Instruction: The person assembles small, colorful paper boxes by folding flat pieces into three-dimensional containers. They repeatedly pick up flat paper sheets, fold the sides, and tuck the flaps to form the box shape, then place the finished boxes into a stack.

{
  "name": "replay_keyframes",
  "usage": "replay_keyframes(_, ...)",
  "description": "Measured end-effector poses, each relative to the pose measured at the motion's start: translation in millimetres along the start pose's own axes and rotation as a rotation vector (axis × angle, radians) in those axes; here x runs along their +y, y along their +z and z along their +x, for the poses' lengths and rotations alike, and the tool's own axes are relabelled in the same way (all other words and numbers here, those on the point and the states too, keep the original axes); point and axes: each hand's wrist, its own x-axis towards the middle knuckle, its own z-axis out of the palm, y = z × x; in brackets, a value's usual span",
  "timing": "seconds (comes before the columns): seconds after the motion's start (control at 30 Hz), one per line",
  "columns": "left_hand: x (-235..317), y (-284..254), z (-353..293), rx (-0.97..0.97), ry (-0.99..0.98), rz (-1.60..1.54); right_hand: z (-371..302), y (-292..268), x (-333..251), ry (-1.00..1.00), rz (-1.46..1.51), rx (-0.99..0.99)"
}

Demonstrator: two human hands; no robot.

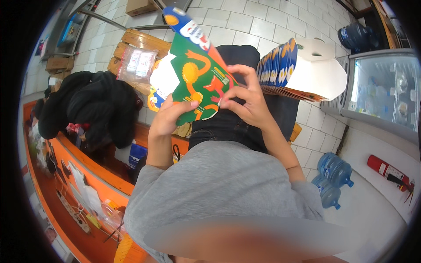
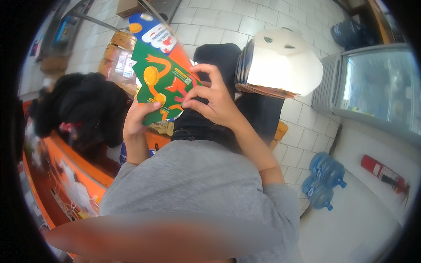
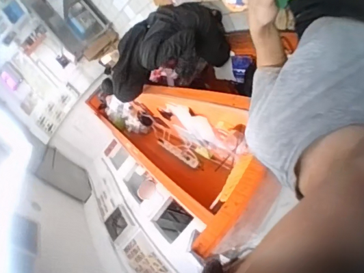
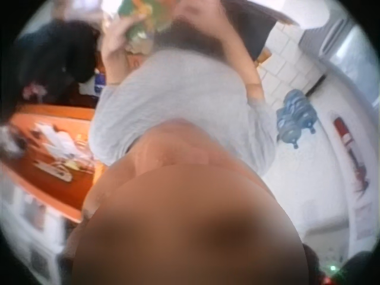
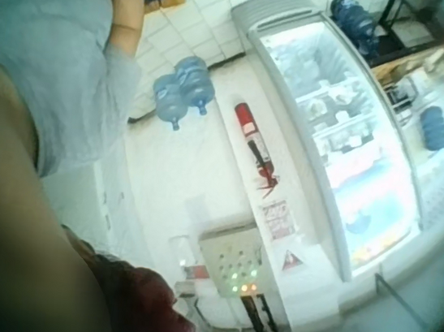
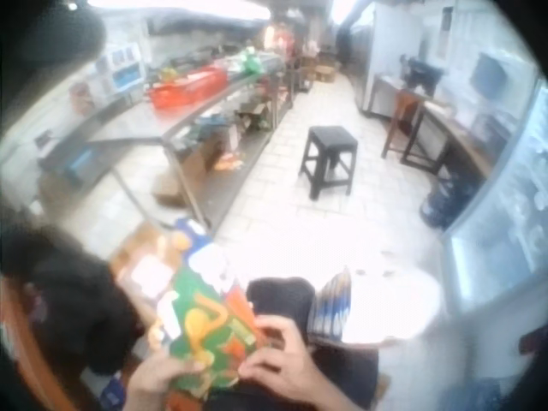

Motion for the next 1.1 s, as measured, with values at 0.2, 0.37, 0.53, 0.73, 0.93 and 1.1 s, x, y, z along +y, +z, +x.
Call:
replay_keyframes(0.2,-8.3,32.4,8.8,0.082,0.004,0.017,-6.0,6.7,10.4,0.139,0.289,0.140)
replay_keyframes(0.37,-22.9,26.5,10.1,-0.013,0.083,-0.220,-10.8,0.9,21.0,0.163,0.436,0.085)
replay_keyframes(0.53,-38.6,18.6,12.4,-0.143,0.069,-0.379,-12.1,11.7,29.3,0.196,0.785,0.128)
replay_keyframes(0.73,-17.7,6.0,13.6,-0.449,0.180,-0.351,-25.4,21.2,24.6,0.102,0.324,0.042)
replay_keyframes(0.93,4.0,13.4,14.3,0.053,0.183,0.224,-25.5,14.9,22.6,-0.032,-0.087,0.046)
replay_keyframes(1.1,-12.3,10.9,31.2,0.101,0.182,0.127,-7.5,-4.2,26.6,0.002,-0.127,-0.072)
